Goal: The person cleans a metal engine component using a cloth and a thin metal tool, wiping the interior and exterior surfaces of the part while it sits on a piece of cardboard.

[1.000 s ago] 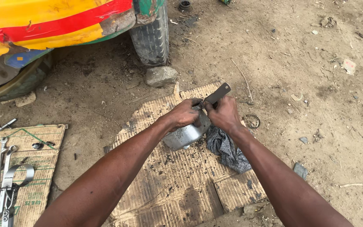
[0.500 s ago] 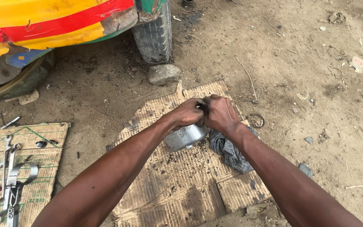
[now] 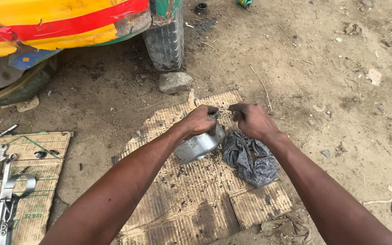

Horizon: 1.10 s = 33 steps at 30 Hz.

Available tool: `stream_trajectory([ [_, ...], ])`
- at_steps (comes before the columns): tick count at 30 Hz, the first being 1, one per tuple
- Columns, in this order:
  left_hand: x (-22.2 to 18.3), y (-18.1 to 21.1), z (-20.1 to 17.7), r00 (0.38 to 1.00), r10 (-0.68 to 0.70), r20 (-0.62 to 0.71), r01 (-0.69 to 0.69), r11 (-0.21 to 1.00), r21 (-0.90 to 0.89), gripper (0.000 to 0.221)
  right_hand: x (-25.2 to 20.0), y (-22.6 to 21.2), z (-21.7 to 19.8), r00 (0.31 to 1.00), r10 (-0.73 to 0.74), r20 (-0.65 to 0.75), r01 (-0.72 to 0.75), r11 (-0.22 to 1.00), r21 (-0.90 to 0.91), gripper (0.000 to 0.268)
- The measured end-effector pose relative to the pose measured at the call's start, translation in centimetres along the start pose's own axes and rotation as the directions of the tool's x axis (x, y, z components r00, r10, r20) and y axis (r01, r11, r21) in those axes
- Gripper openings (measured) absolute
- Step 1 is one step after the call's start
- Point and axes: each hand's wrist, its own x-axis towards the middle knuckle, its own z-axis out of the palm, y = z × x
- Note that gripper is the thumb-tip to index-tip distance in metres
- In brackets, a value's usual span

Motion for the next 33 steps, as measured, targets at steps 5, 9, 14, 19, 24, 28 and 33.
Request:
stream_trajectory([
  [5,0.5,-0.3,0.1,0.999,-0.019,0.048,0.021,0.999,-0.043,0.102,-1.0,0.4,-0.2,0.976,0.164,0.144,-0.197,0.945,0.262,0.044],
  [9,1.0,-1.2,0.1,0.997,0.065,0.045,-0.062,0.996,-0.062,0.104,-2.3,0.5,-1.5,0.954,0.146,0.263,-0.297,0.603,0.740,0.039],
  [14,1.8,-1.1,0.5,0.990,0.123,0.074,-0.126,0.992,0.032,0.104,-1.6,-0.3,-0.8,0.908,0.326,0.262,-0.399,0.484,0.779,0.033],
  [19,2.3,0.7,1.3,0.982,0.047,0.181,-0.077,0.984,0.163,0.095,-1.5,0.3,0.9,0.991,0.115,0.075,-0.131,0.951,0.279,0.064],
  [24,0.6,2.8,0.9,0.968,-0.013,0.249,-0.076,0.935,0.345,0.072,-2.5,-0.9,-1.9,0.952,0.225,0.209,-0.224,0.974,-0.026,0.042],
  [28,0.3,3.8,2.2,0.972,-0.067,0.224,-0.070,0.829,0.555,0.039,-3.0,-2.6,-3.0,0.937,0.196,0.290,-0.093,0.938,-0.333,0.036],
  [33,1.6,2.7,2.2,0.966,-0.072,0.250,-0.084,0.824,0.560,0.037,-3.7,-1.6,-2.7,0.938,0.201,0.283,-0.098,0.935,-0.341,0.034],
])
